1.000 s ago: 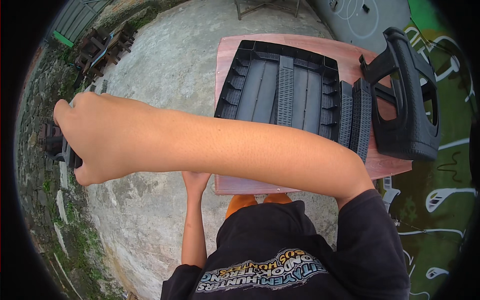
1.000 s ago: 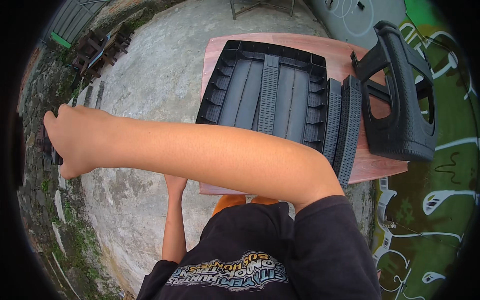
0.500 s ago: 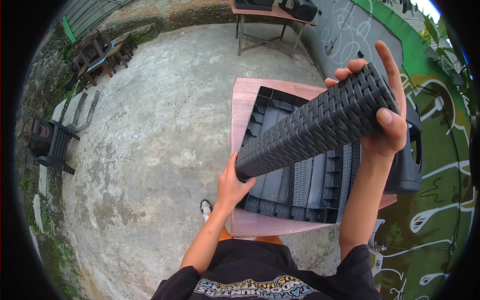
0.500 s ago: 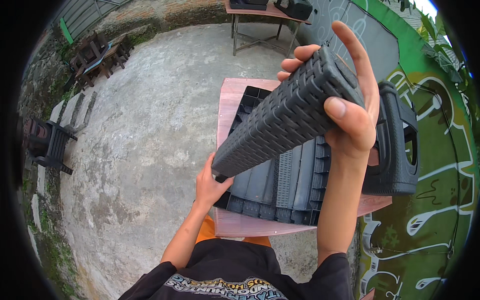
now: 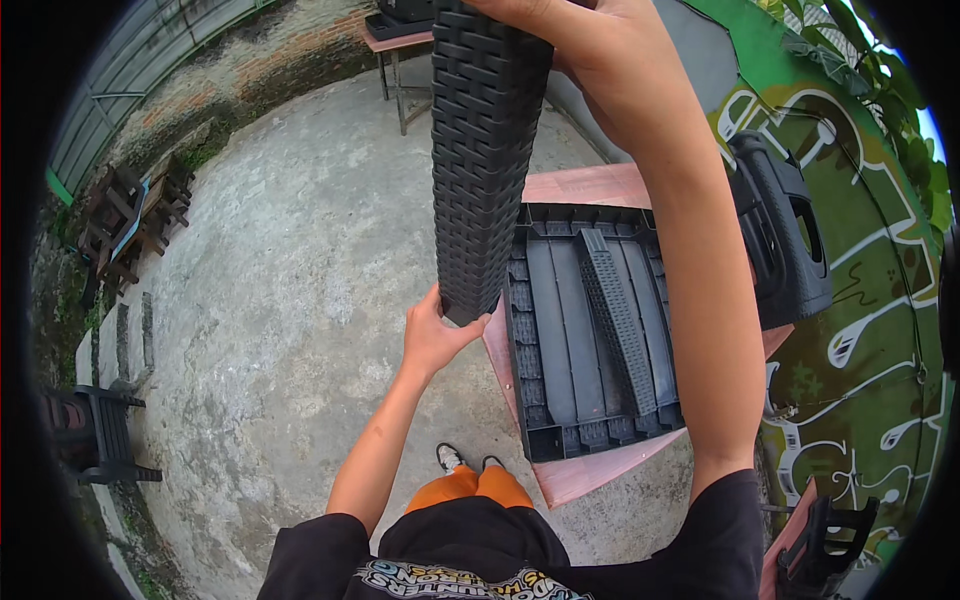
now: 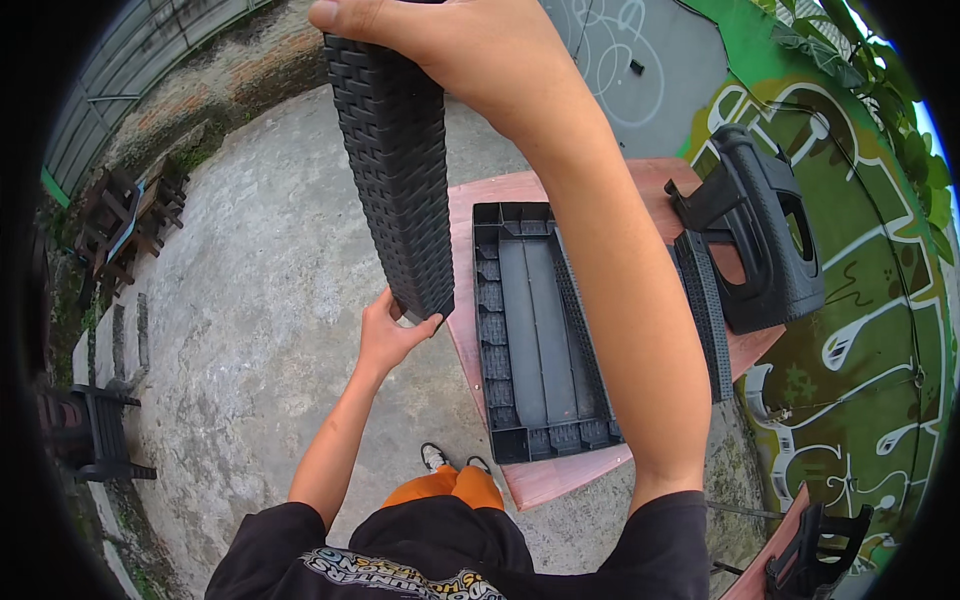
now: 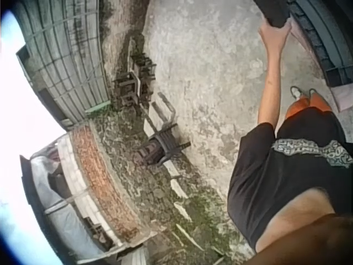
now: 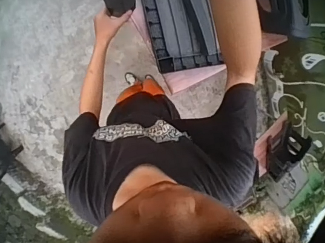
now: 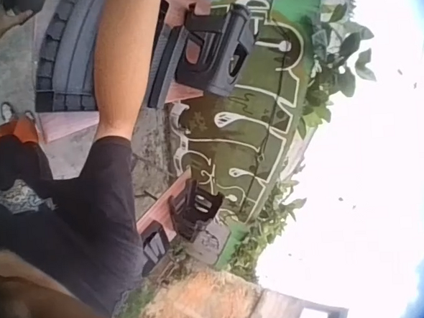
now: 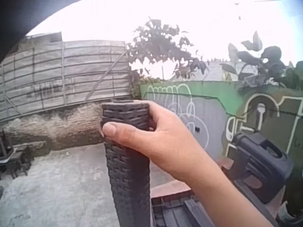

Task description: Assembling plastic furniture and sweeping the patio floor.

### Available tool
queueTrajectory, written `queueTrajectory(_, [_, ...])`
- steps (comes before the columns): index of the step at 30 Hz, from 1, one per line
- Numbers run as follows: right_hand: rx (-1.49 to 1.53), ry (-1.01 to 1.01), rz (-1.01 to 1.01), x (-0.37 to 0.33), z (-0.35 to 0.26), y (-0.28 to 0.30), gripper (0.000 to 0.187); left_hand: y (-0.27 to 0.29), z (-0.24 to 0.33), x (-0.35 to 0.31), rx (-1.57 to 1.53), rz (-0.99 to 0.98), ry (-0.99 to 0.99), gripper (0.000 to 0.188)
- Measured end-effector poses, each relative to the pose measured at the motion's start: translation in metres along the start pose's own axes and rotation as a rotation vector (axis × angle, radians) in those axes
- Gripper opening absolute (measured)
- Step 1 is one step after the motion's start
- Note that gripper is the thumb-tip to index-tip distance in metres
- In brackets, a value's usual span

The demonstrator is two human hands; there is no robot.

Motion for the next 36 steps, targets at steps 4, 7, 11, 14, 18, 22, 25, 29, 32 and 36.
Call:
queueTrajectory(4, [-0.261, 0.016, 0.059, 0.025, 0.006, 0.002, 0.064, 0.008, -0.005, 0.032, -0.109, -0.119, 0.071, 0.05])
queueTrajectory(7, [-0.399, 0.259, 0.065, 0.039, 0.036, 0.009, 0.064, 0.011, -0.019, 0.059, -0.193, -0.17, 0.112, 0.05])
queueTrajectory(11, [-0.509, 0.211, 0.096, 0.101, 0.084, -0.011, 0.057, 0.022, -0.048, 0.111, -0.344, -0.375, 0.13, 0.056])
queueTrajectory(14, [-0.646, 0.191, 0.081, 0.13, 0.114, 0.001, 0.053, 0.033, -0.069, 0.143, -0.266, -0.518, 0.195, 0.074])
queueTrajectory(18, [-0.785, 0.209, 0.109, 0.151, 0.138, 0.012, 0.047, 0.027, -0.09, 0.173, -0.333, -0.637, 0.296, 0.071])
queueTrajectory(22, [-0.781, 0.163, 0.091, 0.176, 0.163, 0.021, 0.051, 0.005, -0.098, 0.201, -0.21, -0.456, 0.236, 0.061])
queueTrajectory(25, [-0.662, 0.162, 0.011, 0.179, 0.185, 0.023, 0.048, -0.018, -0.103, 0.212, -0.077, -0.367, 0.219, 0.055])
queueTrajectory(29, [-0.582, 0.039, 0.051, 0.16, 0.212, 0.018, 0.054, -0.042, -0.119, 0.227, 0.169, -0.241, 0.187, 0.054])
queueTrajectory(32, [-0.529, -0.028, 0.019, 0.155, 0.236, 0.023, 0.057, -0.054, -0.133, 0.236, 0.198, -0.319, 0.147, 0.054])
queueTrajectory(36, [-0.548, -0.084, 0.06, 0.157, 0.266, 0.038, 0.05, -0.061, -0.148, 0.255, 0.17, -0.446, 0.119, 0.055])
Point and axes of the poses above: each hand's wrist, its own x-axis towards the middle knuckle, its own y-axis out of the back of the hand, z = x × y, the point moved 2 cm from there along x, towards the middle knuckle, and after that the axes turned 9 degrees about -x, right-handed, at the moved point
